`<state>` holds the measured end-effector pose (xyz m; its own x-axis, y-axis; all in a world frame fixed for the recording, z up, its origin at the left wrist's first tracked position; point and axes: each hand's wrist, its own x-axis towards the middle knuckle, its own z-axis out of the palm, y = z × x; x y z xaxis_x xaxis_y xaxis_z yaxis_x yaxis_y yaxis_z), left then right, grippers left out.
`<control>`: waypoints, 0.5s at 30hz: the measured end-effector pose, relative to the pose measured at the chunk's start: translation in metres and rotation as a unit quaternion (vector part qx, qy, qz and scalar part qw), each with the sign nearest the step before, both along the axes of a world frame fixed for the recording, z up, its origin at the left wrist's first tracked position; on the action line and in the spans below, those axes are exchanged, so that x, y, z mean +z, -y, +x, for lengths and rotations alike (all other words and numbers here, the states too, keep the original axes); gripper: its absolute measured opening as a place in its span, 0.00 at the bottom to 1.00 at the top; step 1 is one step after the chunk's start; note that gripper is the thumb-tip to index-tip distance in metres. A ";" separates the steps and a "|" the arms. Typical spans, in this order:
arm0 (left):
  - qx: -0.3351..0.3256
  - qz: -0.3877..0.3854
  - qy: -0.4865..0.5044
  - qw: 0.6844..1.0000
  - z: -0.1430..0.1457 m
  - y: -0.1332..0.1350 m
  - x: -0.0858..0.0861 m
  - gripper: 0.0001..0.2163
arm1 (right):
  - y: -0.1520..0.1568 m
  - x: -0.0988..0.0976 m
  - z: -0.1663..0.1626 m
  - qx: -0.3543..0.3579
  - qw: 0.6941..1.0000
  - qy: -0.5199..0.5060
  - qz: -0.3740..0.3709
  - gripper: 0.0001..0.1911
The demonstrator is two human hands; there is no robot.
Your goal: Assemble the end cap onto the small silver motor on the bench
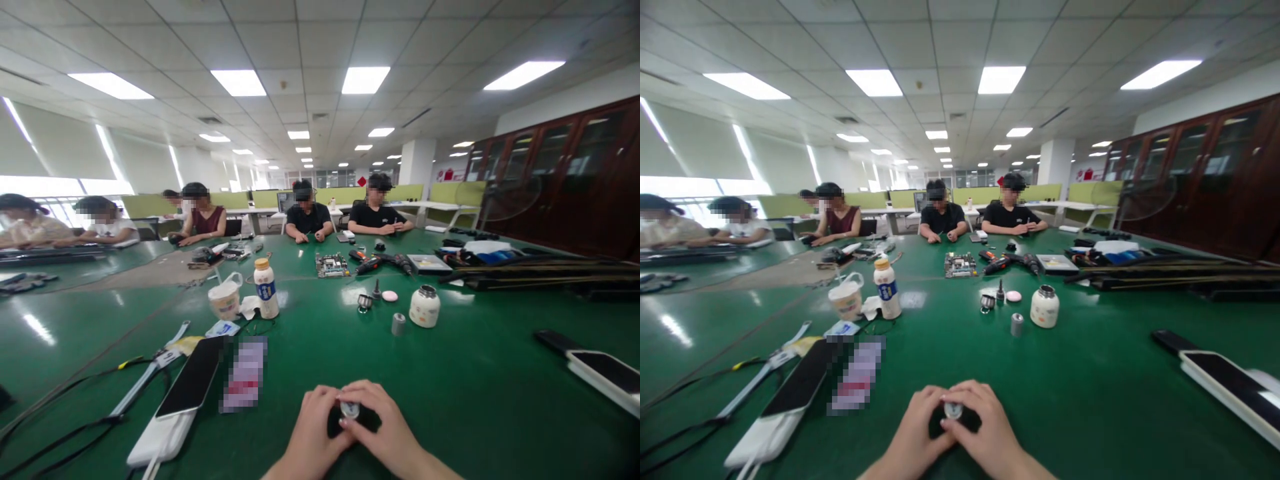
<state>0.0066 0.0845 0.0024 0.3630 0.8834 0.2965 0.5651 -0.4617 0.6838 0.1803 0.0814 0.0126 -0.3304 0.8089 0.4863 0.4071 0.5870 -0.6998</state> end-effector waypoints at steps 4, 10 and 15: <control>-0.007 0.008 -0.020 1.000 0.000 -0.001 0.000 0.14 | -0.004 -0.006 0.000 0.012 0.999 -0.040 -0.018 0.13; 0.009 0.039 -0.027 0.999 0.000 0.000 -0.009 0.22 | -0.002 -0.006 -0.001 -0.010 0.998 -0.054 -0.040 0.14; -0.018 0.130 -0.081 0.988 -0.007 -0.014 -0.036 0.36 | -0.009 -0.018 -0.001 -0.042 0.994 -0.048 -0.086 0.27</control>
